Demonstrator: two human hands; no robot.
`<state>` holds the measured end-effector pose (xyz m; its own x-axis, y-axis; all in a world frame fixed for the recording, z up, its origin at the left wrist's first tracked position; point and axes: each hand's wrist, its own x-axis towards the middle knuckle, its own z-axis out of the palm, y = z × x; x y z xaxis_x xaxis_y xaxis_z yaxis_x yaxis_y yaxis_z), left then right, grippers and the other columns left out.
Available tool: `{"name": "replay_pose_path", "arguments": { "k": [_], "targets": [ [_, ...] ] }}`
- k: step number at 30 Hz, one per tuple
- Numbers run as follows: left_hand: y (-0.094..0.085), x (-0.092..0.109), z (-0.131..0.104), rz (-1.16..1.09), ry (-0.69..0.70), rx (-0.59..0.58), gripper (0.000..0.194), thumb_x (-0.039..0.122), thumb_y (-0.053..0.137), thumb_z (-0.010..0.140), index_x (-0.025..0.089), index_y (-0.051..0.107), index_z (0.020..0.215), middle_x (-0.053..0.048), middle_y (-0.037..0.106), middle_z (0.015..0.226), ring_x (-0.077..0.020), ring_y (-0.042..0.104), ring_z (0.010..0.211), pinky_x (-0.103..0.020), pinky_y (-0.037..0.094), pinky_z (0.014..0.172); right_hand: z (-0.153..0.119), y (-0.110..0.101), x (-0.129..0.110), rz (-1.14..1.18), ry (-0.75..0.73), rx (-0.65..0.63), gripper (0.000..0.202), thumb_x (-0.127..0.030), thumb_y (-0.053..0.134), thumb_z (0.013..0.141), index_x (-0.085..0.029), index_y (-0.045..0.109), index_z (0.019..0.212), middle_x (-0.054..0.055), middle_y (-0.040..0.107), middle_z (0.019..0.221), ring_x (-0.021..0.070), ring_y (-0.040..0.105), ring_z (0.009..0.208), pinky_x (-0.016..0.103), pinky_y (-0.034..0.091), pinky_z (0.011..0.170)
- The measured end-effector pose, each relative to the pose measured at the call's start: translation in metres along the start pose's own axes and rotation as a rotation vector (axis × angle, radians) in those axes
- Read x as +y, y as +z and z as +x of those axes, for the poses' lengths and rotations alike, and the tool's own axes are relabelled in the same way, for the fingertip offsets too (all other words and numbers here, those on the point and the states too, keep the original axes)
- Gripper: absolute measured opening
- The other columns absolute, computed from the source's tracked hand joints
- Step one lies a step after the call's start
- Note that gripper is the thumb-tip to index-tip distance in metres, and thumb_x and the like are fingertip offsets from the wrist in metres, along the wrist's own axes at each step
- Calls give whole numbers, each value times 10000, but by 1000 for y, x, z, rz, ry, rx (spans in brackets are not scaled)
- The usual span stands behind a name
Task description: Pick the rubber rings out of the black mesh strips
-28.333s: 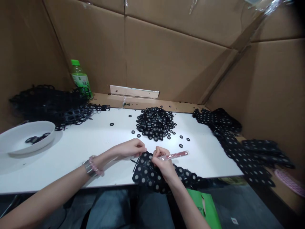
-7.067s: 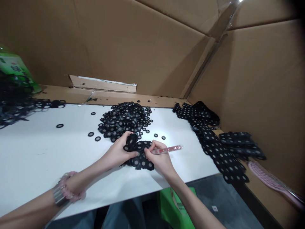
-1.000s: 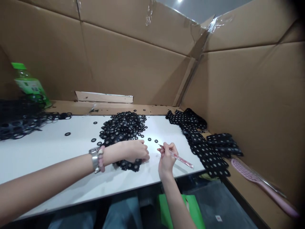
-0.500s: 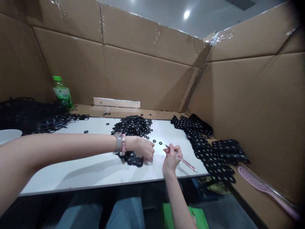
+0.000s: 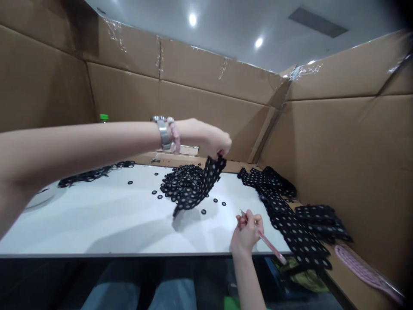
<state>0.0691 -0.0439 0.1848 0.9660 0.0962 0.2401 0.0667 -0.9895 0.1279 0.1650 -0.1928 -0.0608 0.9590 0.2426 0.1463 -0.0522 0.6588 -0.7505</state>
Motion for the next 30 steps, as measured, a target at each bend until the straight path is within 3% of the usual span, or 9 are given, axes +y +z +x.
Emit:
{"name": "replay_pose_path", "arguments": {
  "k": [3,7,10,12,15,18,21,24,30],
  "targets": [
    [-42,6,9,-43,-105,-178,148,107,555,665,2,633,595,-15,568,748,-265,517,931,-356,327,747,-2,8,-21,4,-69,-6,317,-204,585,708,-195,300,569,-107,354,457,35,356,385,164,445,474],
    [-60,0,-9,-305,-257,-71,260,142,456,738,-17,651,674,0,547,745,-194,536,871,-313,332,722,-1,23,-47,50,-154,-41,312,-179,546,733,-188,291,552,-109,305,409,36,323,376,149,433,481],
    [-22,-22,-58,-625,-349,-19,221,231,548,713,43,655,667,5,533,652,-103,527,690,-227,358,628,2,39,-58,97,-183,-84,325,-156,531,740,-180,276,540,-108,281,388,36,309,380,137,419,484],
    [25,-40,-102,-867,-516,2,199,294,665,616,105,617,575,21,505,555,-72,466,542,-187,346,519,-1,54,-60,119,-167,-122,329,-140,544,723,-177,277,534,-109,303,391,35,315,386,131,410,473],
    [104,-65,-174,-928,-715,-22,329,390,691,559,133,517,451,37,435,418,-53,349,389,-186,263,395,-19,82,-50,83,-120,-244,320,-169,583,702,-183,306,542,-115,344,410,32,334,377,145,416,454],
    [158,-81,-231,-975,-847,-46,396,471,689,531,139,491,444,48,408,372,-55,338,353,-189,247,374,-56,110,-18,-42,-12,-448,299,-257,614,705,-189,358,567,-113,387,419,36,373,343,145,354,369],
    [179,-91,-260,-997,-897,-31,411,507,670,552,143,492,480,51,423,387,-67,381,370,-190,276,392,-97,128,32,-180,259,-742,303,-337,615,712,-194,377,590,-99,444,417,44,375,318,150,289,322],
    [184,-96,-269,-1022,-850,-14,397,496,652,601,145,492,505,52,429,415,-70,390,388,-191,295,412,-126,130,79,-276,443,-815,329,-378,611,698,-204,353,590,-98,442,372,41,309,285,153,208,296],
    [189,-100,-275,-1084,-747,10,330,441,601,697,134,537,595,44,429,484,-80,415,437,-196,317,440,-133,121,104,-549,381,-930,304,-262,618,643,-205,347,517,-76,447,364,60,353,299,171,213,315]
  ]
}}
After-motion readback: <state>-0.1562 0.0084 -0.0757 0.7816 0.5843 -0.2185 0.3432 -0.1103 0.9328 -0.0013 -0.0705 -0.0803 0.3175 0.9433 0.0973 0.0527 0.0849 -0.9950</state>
